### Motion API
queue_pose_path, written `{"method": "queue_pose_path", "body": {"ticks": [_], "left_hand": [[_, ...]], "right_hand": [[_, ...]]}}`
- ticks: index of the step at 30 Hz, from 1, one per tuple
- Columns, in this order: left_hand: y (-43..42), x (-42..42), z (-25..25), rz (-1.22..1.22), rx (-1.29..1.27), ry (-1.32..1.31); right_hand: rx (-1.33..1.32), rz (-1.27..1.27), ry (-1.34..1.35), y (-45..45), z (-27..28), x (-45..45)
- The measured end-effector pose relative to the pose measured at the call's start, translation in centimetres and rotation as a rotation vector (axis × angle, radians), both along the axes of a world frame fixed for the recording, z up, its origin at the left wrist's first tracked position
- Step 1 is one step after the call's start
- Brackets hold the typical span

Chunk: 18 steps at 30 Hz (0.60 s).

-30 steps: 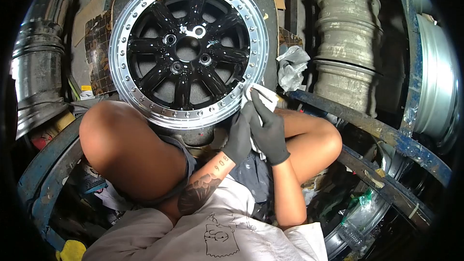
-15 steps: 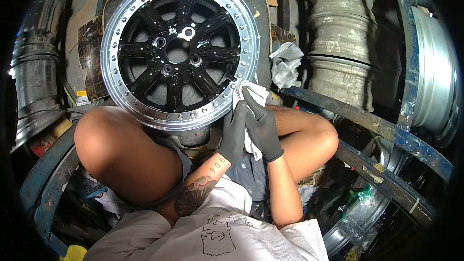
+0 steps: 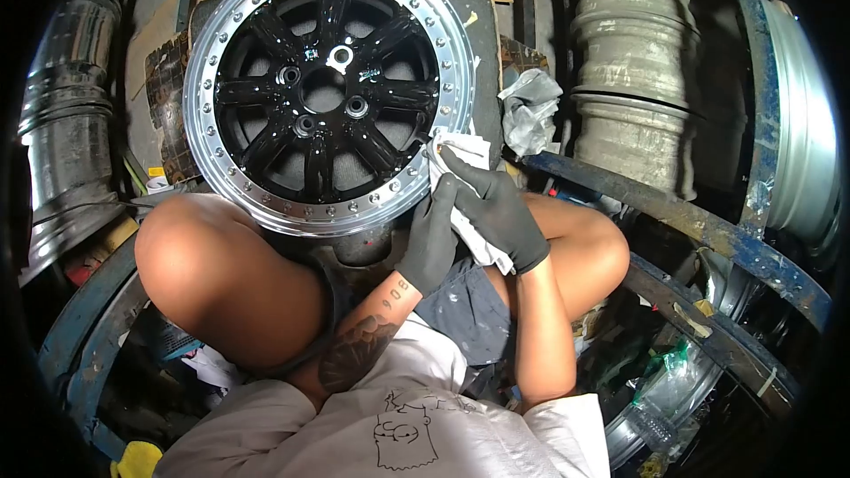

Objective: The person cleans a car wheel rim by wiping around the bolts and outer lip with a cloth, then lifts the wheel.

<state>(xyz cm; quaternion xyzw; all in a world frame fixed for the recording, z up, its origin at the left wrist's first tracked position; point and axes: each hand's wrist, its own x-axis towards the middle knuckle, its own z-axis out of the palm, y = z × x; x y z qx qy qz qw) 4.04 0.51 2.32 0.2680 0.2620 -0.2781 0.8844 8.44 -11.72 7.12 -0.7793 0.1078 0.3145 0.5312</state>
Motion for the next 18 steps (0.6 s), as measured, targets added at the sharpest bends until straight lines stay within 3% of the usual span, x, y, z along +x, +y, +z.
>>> {"method": "queue_pose_path", "body": {"ticks": [12,18], "left_hand": [[-0.4,-0.9,-0.1,0.037,0.148,0.132],[-0.9,-1.4,-0.3,0.128,0.118,0.222]], "right_hand": [[-0.011,-0.155,-0.107,1.6,-1.7,-3.7],[-0.366,0.005,-0.383,3.4,-1.7,-4.6]]}}
